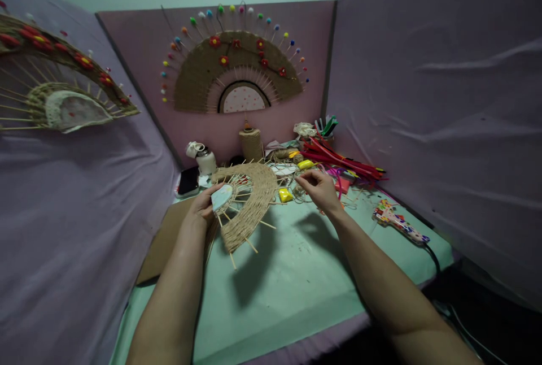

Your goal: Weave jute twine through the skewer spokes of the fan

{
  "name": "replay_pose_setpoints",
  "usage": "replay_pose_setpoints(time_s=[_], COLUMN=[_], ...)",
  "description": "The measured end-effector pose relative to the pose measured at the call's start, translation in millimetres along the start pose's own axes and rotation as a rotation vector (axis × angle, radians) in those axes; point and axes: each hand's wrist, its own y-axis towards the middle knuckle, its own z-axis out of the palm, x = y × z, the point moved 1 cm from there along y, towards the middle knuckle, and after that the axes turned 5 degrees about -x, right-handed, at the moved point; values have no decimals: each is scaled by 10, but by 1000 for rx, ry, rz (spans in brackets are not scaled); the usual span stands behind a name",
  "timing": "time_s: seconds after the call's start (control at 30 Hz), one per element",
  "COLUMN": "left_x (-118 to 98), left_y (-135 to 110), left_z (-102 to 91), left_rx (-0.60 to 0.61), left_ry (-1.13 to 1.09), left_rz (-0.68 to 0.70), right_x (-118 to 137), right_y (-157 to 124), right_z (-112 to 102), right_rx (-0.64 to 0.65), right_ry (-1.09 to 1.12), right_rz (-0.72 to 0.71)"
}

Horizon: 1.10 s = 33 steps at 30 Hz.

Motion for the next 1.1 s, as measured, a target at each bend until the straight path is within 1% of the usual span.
replay_pose_setpoints(time_s=[0.2, 0.37, 0.43, 0.73, 0.83, 1.0, 1.1], left_x=[9, 0, -2, -2, 1, 25, 40], left_y=[-38, -91, -100, -88, -88, -68, -36], left_z=[46, 79, 83, 81, 70, 70, 71], left_rx=[-30, -21, -33, -51, -33, 2, 1], left_ry=[35, 71, 77, 77, 76, 83, 67], left_rz=[18, -27, -24, -16, -28, -39, -11], right_x=[2, 3, 9, 8, 1, 35, 42], right_y=[8, 8, 8, 9, 8, -22, -57], right_z=[-14, -5, -2, -9, -16, 22, 86], right_rx=[-73, -49, -43, -108, -134, -90, -18], right_ry=[-7, 48, 70, 60, 41, 24, 13], right_rz=[-19, 11, 31, 34, 30, 6, 12])
